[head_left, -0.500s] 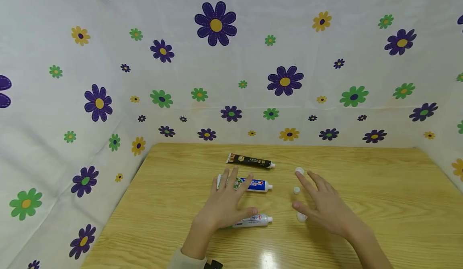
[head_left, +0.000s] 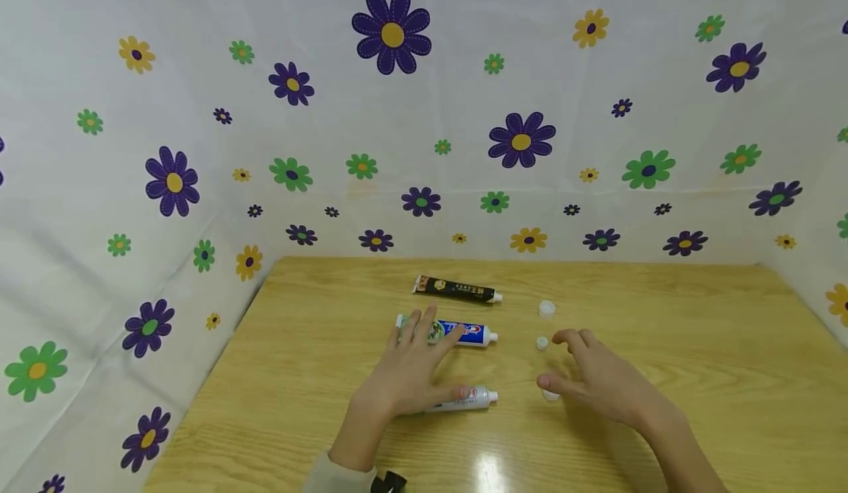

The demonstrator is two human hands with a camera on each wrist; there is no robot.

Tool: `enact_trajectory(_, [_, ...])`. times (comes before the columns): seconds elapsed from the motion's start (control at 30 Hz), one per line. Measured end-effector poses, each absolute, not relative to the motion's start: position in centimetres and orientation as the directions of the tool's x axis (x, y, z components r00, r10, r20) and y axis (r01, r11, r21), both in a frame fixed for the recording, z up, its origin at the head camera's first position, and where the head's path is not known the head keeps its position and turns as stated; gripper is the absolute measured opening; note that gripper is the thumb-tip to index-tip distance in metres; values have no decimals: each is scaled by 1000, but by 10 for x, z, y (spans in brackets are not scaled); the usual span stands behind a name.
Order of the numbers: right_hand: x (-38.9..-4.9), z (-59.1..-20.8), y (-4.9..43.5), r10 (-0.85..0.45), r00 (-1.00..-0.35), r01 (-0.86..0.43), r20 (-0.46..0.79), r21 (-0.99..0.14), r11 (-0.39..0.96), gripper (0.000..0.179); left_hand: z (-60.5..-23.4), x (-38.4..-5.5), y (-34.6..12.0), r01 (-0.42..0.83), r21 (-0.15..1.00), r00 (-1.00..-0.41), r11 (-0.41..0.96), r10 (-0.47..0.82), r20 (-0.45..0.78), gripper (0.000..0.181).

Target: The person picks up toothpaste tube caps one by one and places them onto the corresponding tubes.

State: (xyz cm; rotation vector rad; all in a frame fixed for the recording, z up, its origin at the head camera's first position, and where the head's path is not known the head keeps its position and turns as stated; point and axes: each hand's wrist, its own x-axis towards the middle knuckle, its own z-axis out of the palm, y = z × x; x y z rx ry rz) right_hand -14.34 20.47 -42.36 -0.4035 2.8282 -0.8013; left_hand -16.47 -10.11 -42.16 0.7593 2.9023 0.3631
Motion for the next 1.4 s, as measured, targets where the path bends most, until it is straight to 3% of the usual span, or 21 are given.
enact_trajectory(0.5, [-146,-426,208,-404,-903,-240,-147,-607,758,68,-418,-160,-93,458,310,-823,833,529,-207,89])
enact_trajectory(0.83, [-146,-430,208,-422,-896,-273,-141,-574,772,56,-421,-157,-89,467,306,-789,830,547,-279,69])
enact_trajectory(1.4, [-147,-435,211,-456,-883,-319,-112,-571,757,47,-428,-156,-84,498,294,-776,816,570,-270,57])
